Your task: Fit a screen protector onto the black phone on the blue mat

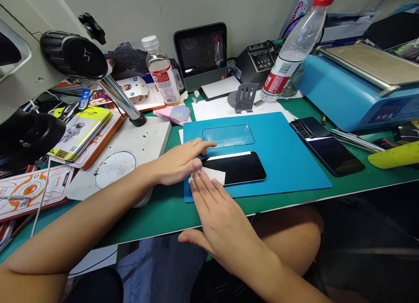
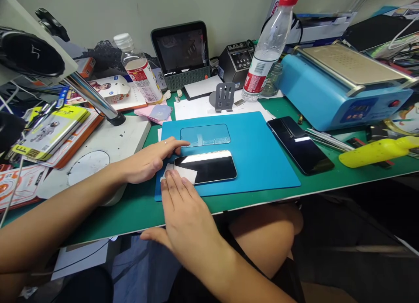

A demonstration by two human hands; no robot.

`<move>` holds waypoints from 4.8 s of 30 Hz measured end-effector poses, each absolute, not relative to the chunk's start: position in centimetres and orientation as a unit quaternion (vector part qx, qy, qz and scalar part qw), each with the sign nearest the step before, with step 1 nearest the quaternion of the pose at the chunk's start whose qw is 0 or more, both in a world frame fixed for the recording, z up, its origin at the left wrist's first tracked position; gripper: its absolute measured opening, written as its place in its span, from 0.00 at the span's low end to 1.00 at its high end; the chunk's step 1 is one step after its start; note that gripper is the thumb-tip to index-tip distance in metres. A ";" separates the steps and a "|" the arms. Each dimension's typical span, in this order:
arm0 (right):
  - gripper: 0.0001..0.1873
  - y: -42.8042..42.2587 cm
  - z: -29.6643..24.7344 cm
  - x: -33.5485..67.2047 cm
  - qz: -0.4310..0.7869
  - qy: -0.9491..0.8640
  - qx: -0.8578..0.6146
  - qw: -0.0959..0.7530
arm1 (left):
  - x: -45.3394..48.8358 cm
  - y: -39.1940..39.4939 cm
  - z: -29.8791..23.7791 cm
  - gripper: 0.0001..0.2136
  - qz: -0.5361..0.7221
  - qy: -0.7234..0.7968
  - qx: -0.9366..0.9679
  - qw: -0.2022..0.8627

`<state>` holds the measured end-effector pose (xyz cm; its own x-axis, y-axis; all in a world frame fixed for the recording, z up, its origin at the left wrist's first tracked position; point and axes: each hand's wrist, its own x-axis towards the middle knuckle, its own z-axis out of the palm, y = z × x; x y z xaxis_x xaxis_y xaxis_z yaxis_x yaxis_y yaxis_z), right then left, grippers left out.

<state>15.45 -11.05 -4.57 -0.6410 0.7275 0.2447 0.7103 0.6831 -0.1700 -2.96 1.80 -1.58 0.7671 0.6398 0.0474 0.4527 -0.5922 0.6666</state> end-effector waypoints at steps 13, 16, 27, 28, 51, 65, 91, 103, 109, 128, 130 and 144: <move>0.35 -11.1 -4.0 25.4 -0.026 -0.865 -0.484 0.130 | -3.1 1.9 -1.7 0.46 0.134 0.312 0.884 0.320; 0.31 -10.0 -3.4 24.4 -0.015 -0.879 -0.460 0.125 | -3.1 1.9 -1.7 0.46 0.135 0.309 0.886 0.319; 0.27 -7.7 -2.6 26.1 -0.037 -0.929 -0.355 0.098 | -3.0 2.1 -1.7 0.47 0.134 0.308 0.888 0.314; 0.27 -7.7 -2.6 25.7 -0.037 -0.929 -0.355 0.096 | -3.0 2.1 -1.8 0.48 0.134 0.308 0.888 0.313; 0.49 -7.4 -3.3 18.6 0.030 -0.927 -0.352 0.125 | -3.0 1.7 -1.9 0.48 0.180 0.316 0.886 0.288; 0.38 -7.3 -2.0 25.2 0.061 -0.889 -0.438 0.114 | -2.7 1.4 -1.9 0.46 0.239 0.351 0.854 0.299; 0.41 8.1 0.3 27.6 0.168 -0.872 -0.458 0.049 | -2.9 2.9 -1.9 0.14 0.230 0.505 0.810 0.189; 0.16 7.1 -0.9 29.1 0.169 -0.890 -0.391 0.162 | -2.1 2.5 -1.6 0.27 0.199 0.538 0.794 0.201; 0.14 7.3 -1.0 29.6 0.208 -0.864 -0.403 0.220 | -0.7 1.0 0.9 0.33 0.237 0.574 0.772 0.139; 0.14 6.7 -1.1 28.5 0.239 -0.766 -0.355 0.479 | 2.6 -0.3 -0.4 0.24 0.295 0.555 0.760 0.166; 0.16 6.3 -1.0 28.2 0.279 -0.760 -0.338 0.479 | 2.7 -0.3 -0.4 0.25 0.290 0.551 0.758 0.191; 0.40 4.5 -1.4 26.3 0.264 -0.863 -0.187 0.389 | 4.1 -1.4 -2.4 0.35 0.448 0.426 0.716 0.325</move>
